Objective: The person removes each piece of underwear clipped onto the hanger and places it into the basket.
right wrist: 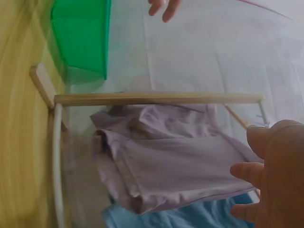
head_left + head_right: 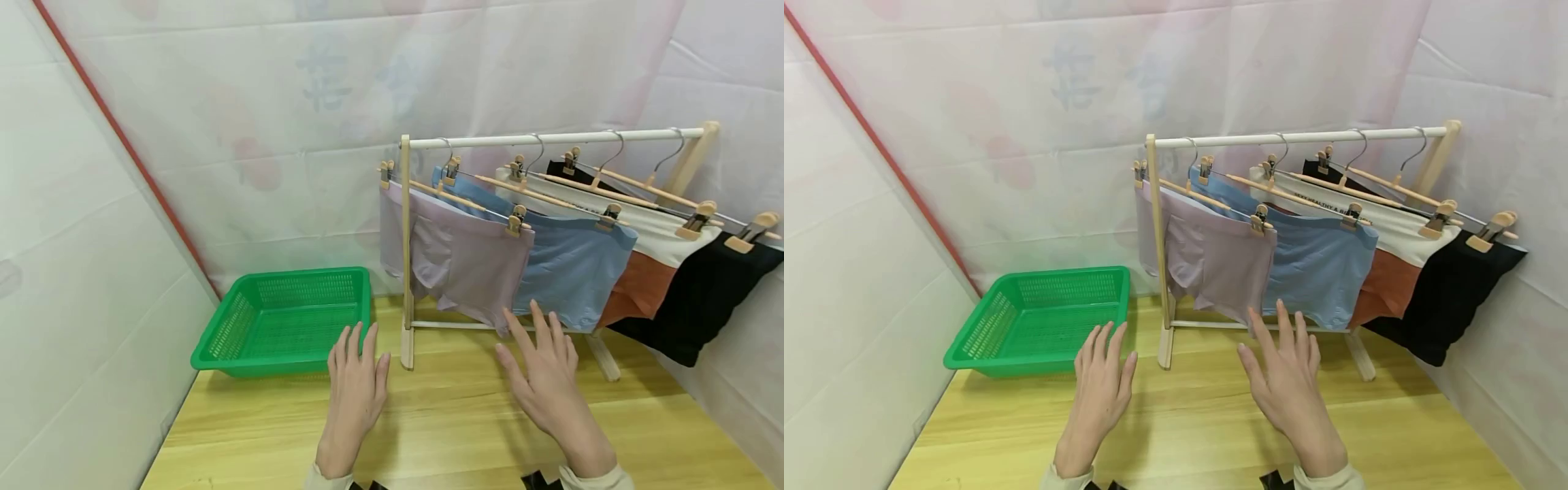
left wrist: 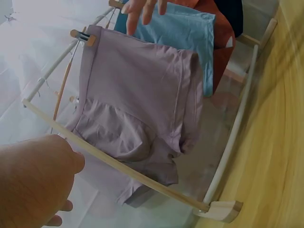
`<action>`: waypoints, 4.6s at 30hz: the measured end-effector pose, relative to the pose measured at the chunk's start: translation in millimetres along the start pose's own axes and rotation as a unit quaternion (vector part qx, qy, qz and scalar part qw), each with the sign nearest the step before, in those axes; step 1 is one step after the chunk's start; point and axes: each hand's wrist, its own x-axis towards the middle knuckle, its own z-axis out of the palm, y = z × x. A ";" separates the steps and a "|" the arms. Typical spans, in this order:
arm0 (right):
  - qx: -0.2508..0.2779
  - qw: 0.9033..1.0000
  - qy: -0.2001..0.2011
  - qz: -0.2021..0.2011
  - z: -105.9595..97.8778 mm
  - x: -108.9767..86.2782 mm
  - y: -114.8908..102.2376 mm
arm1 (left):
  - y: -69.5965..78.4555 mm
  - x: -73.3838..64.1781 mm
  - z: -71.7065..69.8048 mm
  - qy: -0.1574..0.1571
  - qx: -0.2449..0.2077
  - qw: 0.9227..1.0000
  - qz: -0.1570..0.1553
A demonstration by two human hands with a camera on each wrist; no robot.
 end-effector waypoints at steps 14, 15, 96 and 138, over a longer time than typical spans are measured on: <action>-0.022 0.995 0.068 -0.063 -25.4 13.2 -11.9 | 5.2 22.9 -9.8 0.010 -0.032 0.999 0.020; -0.023 0.995 0.072 -0.070 -26.9 15.5 -12.8 | 5.0 25.1 -9.9 0.010 -0.034 0.999 0.021; -0.275 0.945 0.059 -0.169 -93.0 156.8 -87.6 | -11.5 155.9 71.7 -0.089 -0.221 0.971 -0.013; -0.263 0.958 0.017 -0.115 -76.3 219.0 -93.5 | -13.3 171.5 77.5 -0.134 -0.178 0.975 -0.022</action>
